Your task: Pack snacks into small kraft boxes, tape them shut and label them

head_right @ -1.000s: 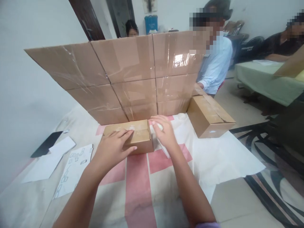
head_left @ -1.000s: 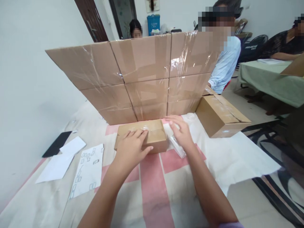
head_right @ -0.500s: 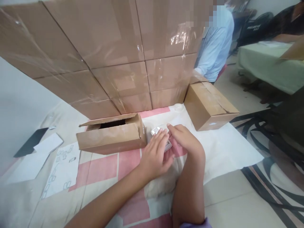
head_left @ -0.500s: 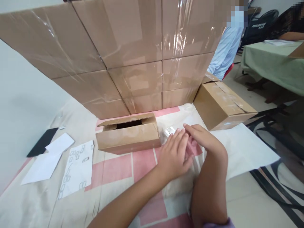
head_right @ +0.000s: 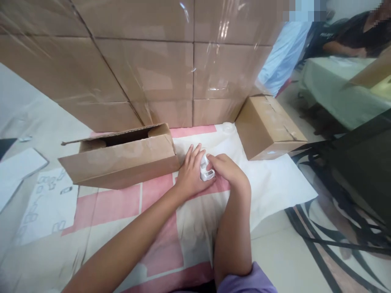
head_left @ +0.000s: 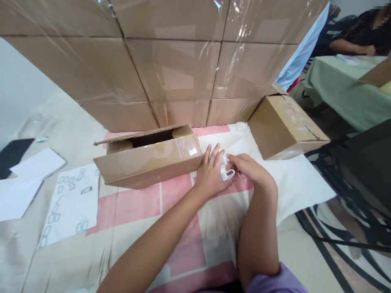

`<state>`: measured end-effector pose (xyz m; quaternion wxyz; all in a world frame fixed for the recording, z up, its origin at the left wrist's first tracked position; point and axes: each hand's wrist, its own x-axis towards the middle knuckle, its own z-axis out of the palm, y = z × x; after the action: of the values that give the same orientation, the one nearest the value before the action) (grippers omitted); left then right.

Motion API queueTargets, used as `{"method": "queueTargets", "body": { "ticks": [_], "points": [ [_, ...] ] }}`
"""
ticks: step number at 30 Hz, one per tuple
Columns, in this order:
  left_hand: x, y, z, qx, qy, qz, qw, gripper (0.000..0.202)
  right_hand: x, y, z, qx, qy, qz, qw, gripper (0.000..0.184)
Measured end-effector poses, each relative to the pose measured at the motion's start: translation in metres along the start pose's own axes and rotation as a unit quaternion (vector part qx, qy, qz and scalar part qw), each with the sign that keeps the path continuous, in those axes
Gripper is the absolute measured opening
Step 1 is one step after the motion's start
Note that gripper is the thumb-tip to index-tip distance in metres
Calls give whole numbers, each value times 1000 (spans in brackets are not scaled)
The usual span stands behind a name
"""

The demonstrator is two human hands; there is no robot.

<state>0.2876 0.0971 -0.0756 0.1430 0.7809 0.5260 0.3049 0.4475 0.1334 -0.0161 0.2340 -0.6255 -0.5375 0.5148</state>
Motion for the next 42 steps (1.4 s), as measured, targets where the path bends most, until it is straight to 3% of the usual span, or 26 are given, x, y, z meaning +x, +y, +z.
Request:
{"method": "queueTargets", "body": {
  "ticks": [7, 15, 23, 29, 42],
  "points": [
    [0, 0, 0, -4, 5, -7, 1000, 94, -15, 3, 13, 34, 21, -17, 999, 38],
    [0, -4, 0, -37, -1, -6, 999, 100, -36, -13, 21, 52, 76, -14, 996, 28],
    [-1, -2, 1, -44, 11, -15, 999, 97, -74, 13, 41, 114, 163, -11, 980, 29],
    [-3, -3, 1, -53, 17, -8, 998, 98, -72, 27, 61, 183, 187, -15, 965, 37],
    [-3, -5, 4, -65, 21, -13, 998, 98, -69, 37, 69, 242, 211, -53, 946, 45]
  ]
}}
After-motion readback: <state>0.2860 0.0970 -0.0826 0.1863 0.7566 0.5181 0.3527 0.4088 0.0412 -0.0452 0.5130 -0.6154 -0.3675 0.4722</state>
